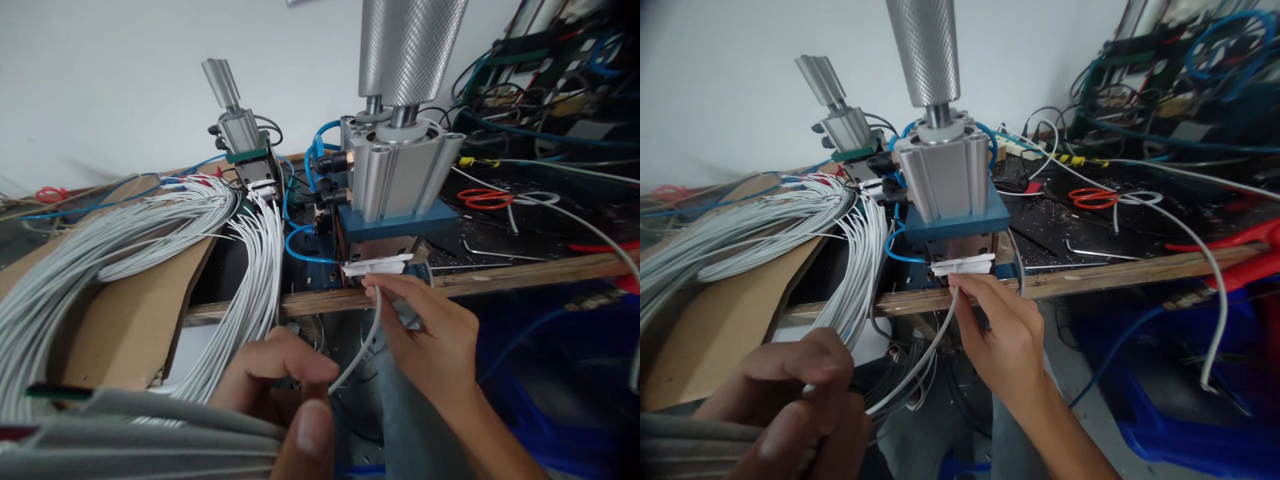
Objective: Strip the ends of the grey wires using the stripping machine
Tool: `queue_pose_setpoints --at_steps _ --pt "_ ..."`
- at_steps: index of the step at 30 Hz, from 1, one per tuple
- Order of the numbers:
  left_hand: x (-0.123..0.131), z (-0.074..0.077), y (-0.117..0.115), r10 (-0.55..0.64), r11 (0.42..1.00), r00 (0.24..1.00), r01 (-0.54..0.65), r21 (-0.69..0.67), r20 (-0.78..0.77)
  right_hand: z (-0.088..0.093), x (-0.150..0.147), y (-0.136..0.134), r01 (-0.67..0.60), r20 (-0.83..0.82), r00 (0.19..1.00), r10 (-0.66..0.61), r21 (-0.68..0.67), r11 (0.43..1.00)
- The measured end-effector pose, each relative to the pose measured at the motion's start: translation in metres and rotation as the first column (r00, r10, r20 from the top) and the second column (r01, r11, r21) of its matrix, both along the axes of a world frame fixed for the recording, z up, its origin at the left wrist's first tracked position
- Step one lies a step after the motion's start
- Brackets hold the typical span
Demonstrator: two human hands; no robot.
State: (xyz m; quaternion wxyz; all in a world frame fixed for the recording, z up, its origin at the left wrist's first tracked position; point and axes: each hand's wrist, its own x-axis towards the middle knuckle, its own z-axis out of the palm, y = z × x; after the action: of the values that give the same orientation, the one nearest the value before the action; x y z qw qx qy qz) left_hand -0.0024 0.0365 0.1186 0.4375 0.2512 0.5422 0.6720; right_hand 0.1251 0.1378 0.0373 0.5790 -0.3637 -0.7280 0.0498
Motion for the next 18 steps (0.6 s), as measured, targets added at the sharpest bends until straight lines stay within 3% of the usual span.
queue_pose_setpoints --at_steps 18 --pt "-0.0029 0.0018 -0.0005 -0.057 0.996 0.995 0.061 -0.058 0.077 -0.006 -0.0007 -0.0001 -0.002 0.015 1.0 0.001 0.042 0.999"
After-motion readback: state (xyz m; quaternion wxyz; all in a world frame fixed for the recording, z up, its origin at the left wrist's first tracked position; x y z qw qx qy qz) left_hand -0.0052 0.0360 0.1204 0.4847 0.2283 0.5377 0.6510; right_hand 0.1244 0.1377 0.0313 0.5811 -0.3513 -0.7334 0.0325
